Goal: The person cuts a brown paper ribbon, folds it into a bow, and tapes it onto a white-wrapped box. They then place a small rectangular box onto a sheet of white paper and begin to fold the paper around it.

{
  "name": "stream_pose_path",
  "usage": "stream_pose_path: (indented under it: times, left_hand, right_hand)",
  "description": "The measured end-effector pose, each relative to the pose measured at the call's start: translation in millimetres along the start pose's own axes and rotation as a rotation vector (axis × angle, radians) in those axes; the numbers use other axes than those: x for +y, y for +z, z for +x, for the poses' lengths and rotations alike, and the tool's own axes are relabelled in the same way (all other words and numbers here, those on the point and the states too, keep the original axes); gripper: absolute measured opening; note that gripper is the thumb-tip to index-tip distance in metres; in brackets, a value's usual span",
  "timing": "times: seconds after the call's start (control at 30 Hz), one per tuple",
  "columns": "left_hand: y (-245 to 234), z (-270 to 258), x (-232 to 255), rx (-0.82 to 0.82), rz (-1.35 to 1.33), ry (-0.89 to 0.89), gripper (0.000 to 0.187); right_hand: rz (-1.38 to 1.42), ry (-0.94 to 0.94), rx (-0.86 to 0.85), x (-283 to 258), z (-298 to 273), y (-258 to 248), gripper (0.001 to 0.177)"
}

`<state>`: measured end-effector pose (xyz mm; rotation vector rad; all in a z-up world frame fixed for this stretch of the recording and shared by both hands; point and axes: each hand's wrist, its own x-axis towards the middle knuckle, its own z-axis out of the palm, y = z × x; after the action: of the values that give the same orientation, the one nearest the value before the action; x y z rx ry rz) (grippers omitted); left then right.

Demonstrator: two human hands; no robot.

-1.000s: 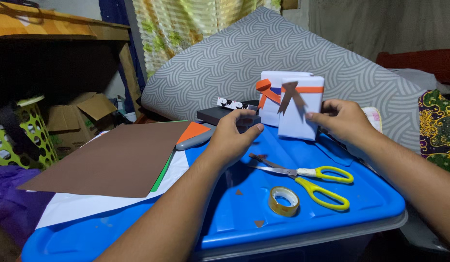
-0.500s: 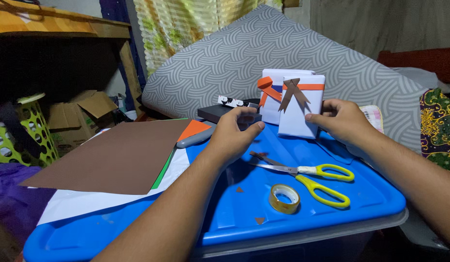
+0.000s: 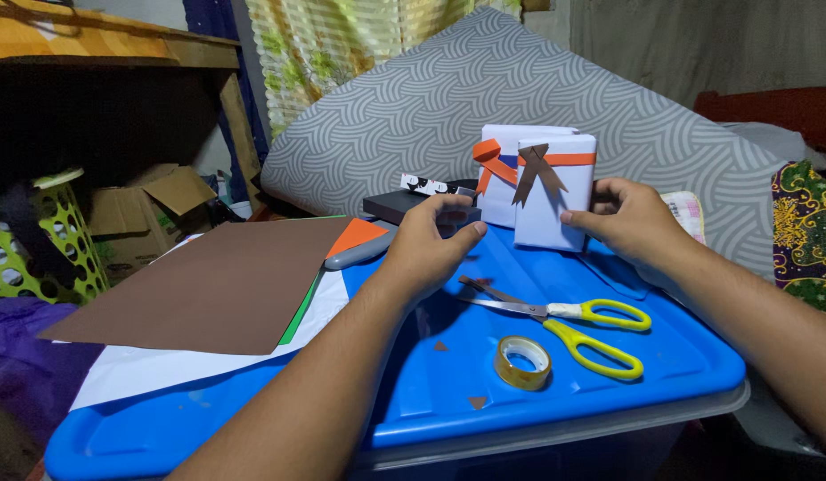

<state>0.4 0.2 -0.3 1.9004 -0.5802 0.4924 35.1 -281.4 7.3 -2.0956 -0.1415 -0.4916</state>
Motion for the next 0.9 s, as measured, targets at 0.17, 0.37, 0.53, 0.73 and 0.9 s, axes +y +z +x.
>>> stream_pose_path:
  times: [0.17,0.37,0.53,0.73,0.9]
  left_hand:
    - [0.7,-0.3,0.1,-0.002,-0.018,-0.011,0.056]
    - [-0.2,-1.1,1.5,0.0,0.008,-0.012,0.055]
    - [0.4,0.3,0.4,-0.004,0.001,-0.007,0.056]
    - [-0.2,-0.3,-1.0,-0.007,-0.012,0.0,0.056]
    - [0.1,-1.5,0.6,-0.009,-0.001,-0.004,0.055]
  right_hand:
    - [0.003,0.014,-0.008,-4.4,-2.2,0.8,0.061]
    - [-0.123,0.076,0.011,-8.7,-2.2,1.0,0.062]
    - [-0.012,0.028,-0.025,-6.0,-2.1,1.7,0.057]
    - [-0.031,0.026,-0.023,-3.5,-2.1,1.6,0.045]
    - [0.012,0.041,-0.036,-1.9,-1.5,2.4,0.049]
